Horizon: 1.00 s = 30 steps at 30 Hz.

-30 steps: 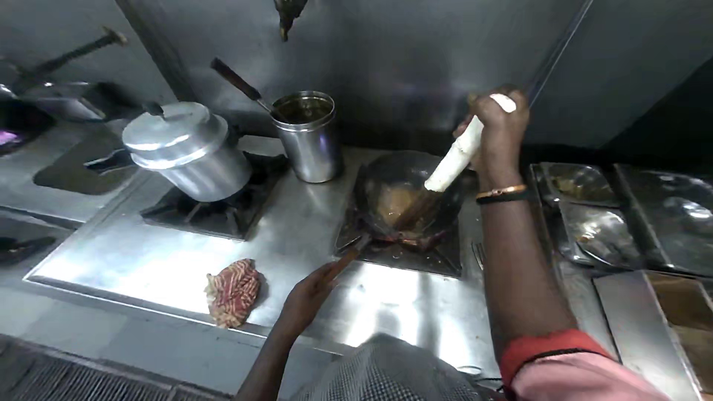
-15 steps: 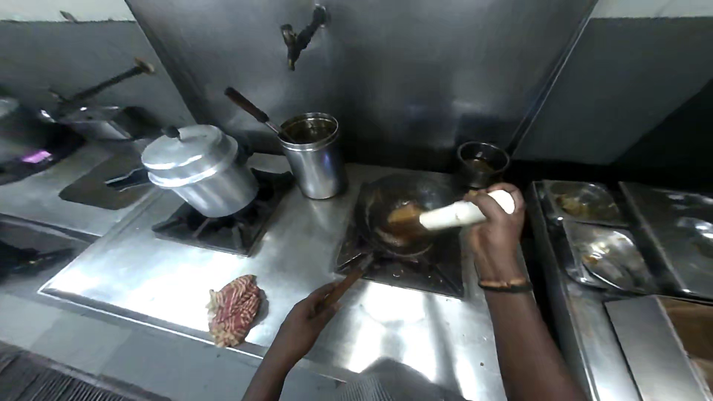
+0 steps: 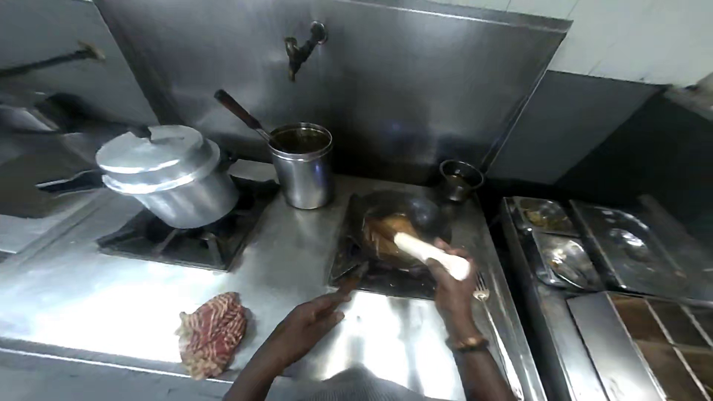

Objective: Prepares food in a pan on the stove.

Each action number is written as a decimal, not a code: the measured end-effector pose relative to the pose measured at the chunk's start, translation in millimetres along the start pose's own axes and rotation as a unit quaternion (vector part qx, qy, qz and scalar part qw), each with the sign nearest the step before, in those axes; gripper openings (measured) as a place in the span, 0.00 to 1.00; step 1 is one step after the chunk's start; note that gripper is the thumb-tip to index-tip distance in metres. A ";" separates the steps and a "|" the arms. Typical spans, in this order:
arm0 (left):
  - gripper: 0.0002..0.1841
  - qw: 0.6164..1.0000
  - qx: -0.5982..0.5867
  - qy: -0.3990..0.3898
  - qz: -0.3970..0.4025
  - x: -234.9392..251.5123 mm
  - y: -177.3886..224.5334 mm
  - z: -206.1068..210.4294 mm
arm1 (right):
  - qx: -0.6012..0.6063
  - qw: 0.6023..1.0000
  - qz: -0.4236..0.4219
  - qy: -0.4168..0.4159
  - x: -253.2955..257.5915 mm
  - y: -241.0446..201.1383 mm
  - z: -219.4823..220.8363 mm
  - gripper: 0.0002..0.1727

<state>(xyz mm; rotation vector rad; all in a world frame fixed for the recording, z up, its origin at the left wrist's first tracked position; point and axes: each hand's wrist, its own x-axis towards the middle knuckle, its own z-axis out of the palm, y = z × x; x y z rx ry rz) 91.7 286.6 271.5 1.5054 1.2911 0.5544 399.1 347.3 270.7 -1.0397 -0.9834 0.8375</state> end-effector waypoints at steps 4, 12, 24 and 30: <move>0.20 0.999 0.030 -0.039 0.000 1.8 -0.6 -10.3 | -0.185 0.980 -0.072 0.028 7.1 -3.5 -5.5 0.29; 0.19 0.993 0.066 -0.085 0.045 6.2 -9.5 -19.3 | 0.127 0.977 0.004 0.169 41.8 40.4 -2.1 0.29; 0.19 0.962 -0.059 -0.262 0.037 17.5 -16.8 -14.6 | -0.310 0.935 -0.170 0.018 -10.7 -121.7 -4.1 0.30; 0.12 0.927 -0.109 -0.351 0.080 24.2 -12.8 15.7 | -0.262 0.936 -0.234 -0.035 53.5 -48.8 36.5 0.26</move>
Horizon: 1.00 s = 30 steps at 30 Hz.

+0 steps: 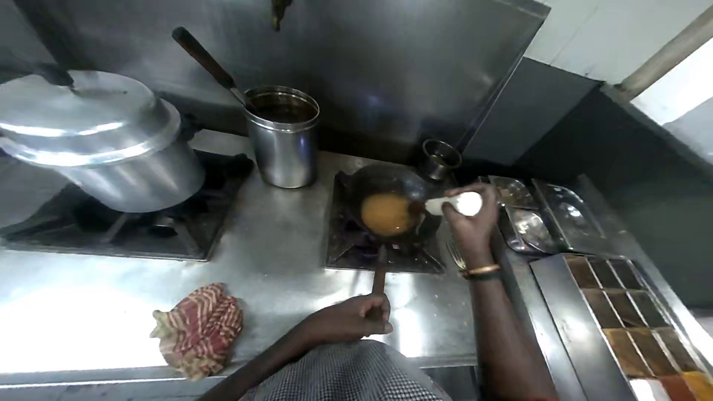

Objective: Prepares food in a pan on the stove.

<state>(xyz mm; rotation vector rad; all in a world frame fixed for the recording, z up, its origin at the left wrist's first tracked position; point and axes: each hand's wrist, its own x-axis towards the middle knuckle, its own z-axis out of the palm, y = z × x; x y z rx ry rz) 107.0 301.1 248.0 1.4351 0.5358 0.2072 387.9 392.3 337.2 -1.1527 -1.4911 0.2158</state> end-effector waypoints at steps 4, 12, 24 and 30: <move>0.14 0.999 -0.005 0.024 0.021 -8.3 -5.7 -4.8 | -0.039 0.990 0.046 -0.124 -13.0 -25.6 23.9 0.26; 0.11 0.995 -0.045 0.086 -0.005 -22.5 -8.9 -2.8 | 0.004 0.996 0.026 -0.081 -9.1 14.9 18.9 0.29; 0.11 0.995 -0.099 0.030 -0.014 7.8 -34.2 12.0 | -0.066 0.988 0.030 -0.138 11.2 -36.2 -31.9 0.29; 0.09 0.996 -0.069 0.050 -0.017 8.3 -32.7 13.0 | -0.064 0.987 0.070 -0.131 6.2 -28.4 -37.6 0.29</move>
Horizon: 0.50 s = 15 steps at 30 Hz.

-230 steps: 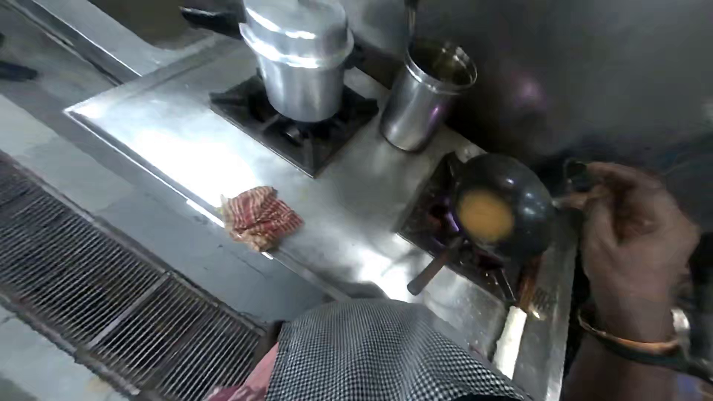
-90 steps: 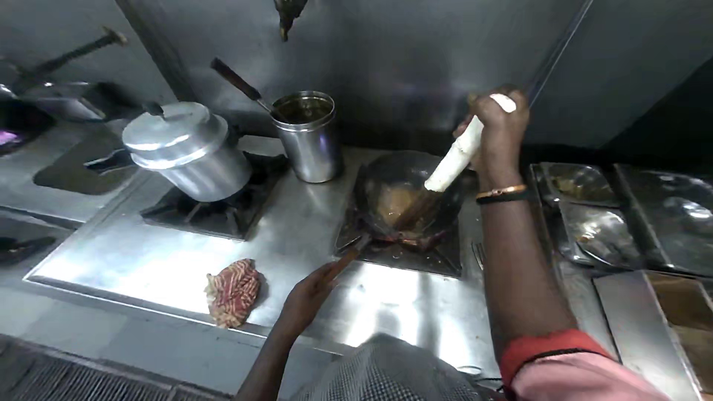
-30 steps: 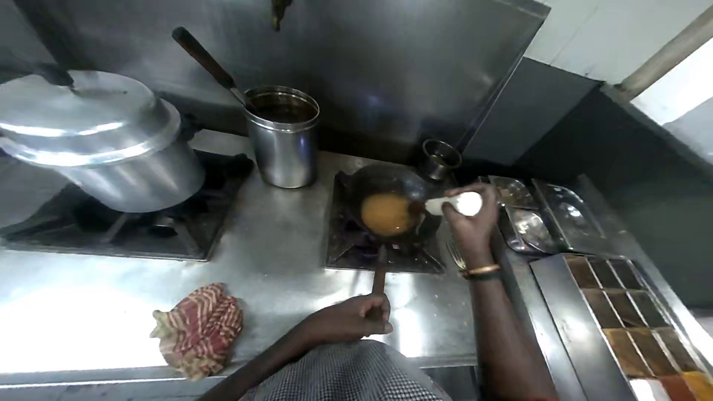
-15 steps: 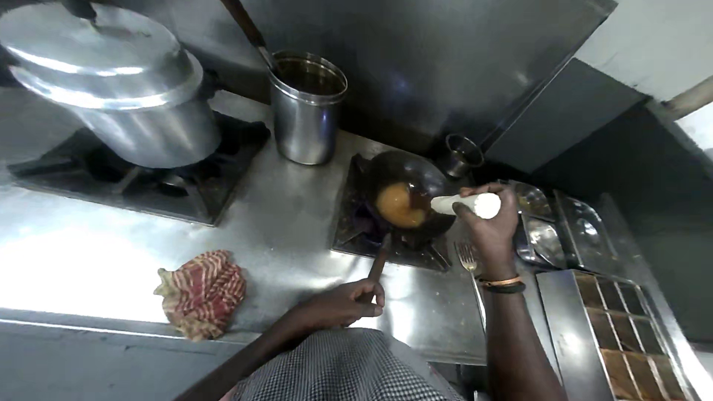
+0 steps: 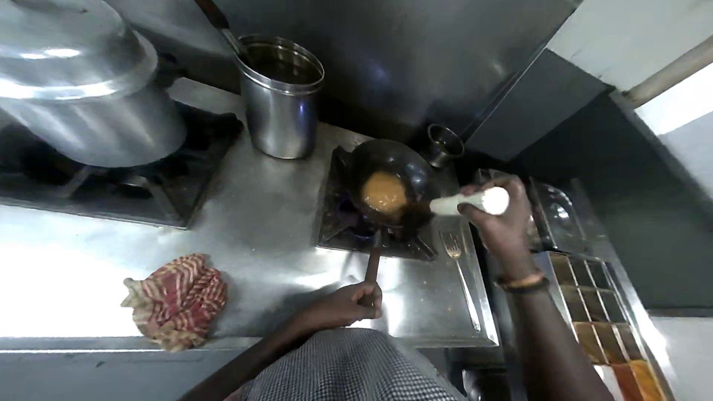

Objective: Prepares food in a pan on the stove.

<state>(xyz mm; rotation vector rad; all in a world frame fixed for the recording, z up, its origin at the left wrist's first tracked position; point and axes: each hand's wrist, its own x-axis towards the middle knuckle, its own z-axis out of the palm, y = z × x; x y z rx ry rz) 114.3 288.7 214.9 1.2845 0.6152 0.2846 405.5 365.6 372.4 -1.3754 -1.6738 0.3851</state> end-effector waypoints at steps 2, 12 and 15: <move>0.08 1.000 0.016 0.009 -0.010 -3.4 9.0 2.8 | -0.014 0.999 -0.029 0.011 11.3 22.1 13.4 0.29; 0.11 0.994 -0.095 0.030 0.054 -35.8 24.4 -9.2 | -0.065 0.996 0.004 -0.056 70.9 -14.1 42.3 0.31; 0.13 0.992 -0.108 0.046 0.045 -38.7 21.1 -15.5 | -0.104 0.993 0.002 -0.051 83.2 -35.7 39.1 0.33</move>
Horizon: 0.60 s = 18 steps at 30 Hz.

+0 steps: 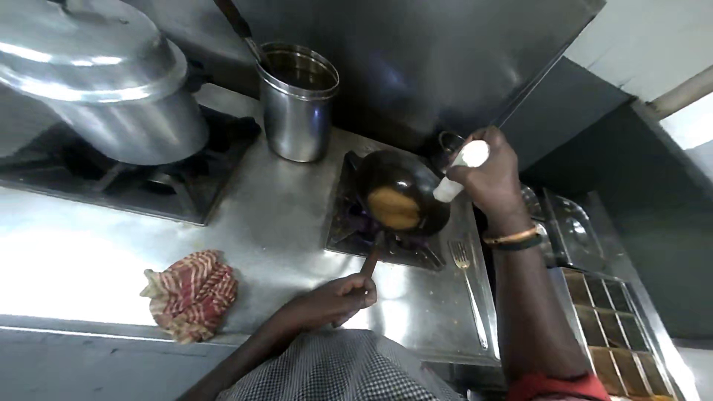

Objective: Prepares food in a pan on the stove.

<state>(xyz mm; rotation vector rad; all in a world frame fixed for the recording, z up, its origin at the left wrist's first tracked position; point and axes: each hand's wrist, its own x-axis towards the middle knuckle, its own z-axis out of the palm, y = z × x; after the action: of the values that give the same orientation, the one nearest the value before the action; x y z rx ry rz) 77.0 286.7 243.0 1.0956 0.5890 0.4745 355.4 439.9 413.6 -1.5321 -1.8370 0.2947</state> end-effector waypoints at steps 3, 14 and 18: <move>0.11 0.999 -0.030 0.005 0.012 -3.2 -5.7 -10.1 | 0.154 0.981 -0.089 0.080 -4.0 21.5 30.5 0.32; 0.09 1.000 -0.014 -0.019 -0.010 -0.1 -3.5 -17.4 | 0.211 0.963 -0.011 0.168 19.8 43.5 36.1 0.36; 0.09 0.999 0.024 -0.023 -0.001 3.4 0.1 -23.7 | 0.227 0.956 -0.019 0.185 29.5 26.8 27.0 0.36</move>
<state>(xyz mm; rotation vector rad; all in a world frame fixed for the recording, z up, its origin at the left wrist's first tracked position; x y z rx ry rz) 64.2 304.9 234.5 1.1474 0.5641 0.4339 357.3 481.5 389.4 -1.1401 -1.3838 0.3557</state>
